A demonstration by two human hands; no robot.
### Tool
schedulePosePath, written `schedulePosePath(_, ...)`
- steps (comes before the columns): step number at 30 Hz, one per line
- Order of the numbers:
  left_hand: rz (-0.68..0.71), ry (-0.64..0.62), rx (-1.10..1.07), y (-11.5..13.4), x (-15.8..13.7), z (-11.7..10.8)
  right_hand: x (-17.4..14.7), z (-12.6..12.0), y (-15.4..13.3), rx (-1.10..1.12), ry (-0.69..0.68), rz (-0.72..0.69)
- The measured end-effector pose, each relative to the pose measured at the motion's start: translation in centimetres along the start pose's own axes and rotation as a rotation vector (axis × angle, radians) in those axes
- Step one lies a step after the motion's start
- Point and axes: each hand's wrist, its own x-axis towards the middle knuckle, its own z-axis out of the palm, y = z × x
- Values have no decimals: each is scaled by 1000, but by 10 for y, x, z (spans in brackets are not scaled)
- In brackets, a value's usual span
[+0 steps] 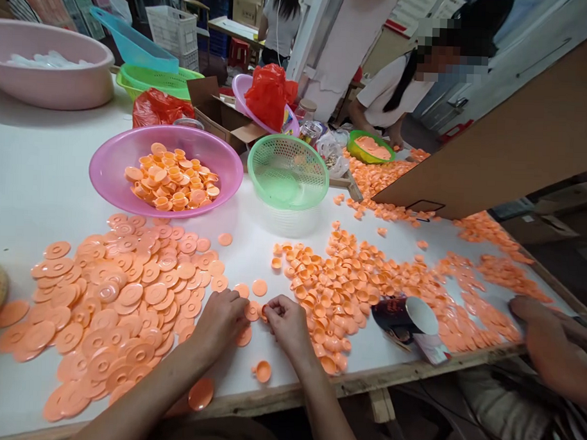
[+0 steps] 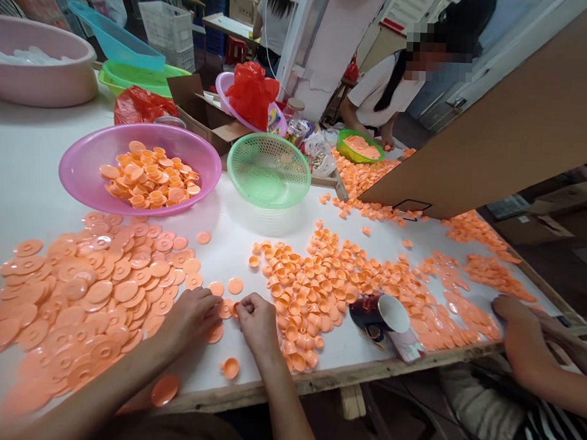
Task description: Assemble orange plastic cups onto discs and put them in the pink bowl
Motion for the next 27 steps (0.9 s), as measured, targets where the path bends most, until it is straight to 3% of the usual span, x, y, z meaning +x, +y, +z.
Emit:
schedulePosePath(7,-50,14,-128,1,-2,3,7,15,-7,-137,-7,-114)
schedulePosePath(12,-224,-69,-505,2,13,-4,6,16,-9,-184,-39,-176)
schedulePosePath(16,-319,-22,-511,7,23,3,2,15,-10,-213,-25,-203)
schedulePosePath(23,-275,53,-553,7,15,13,3,22,-8,-204,-17,-176)
schedulePosePath(27,-238,69,-558,7,10,20,-6,33,1,-53,99,-116)
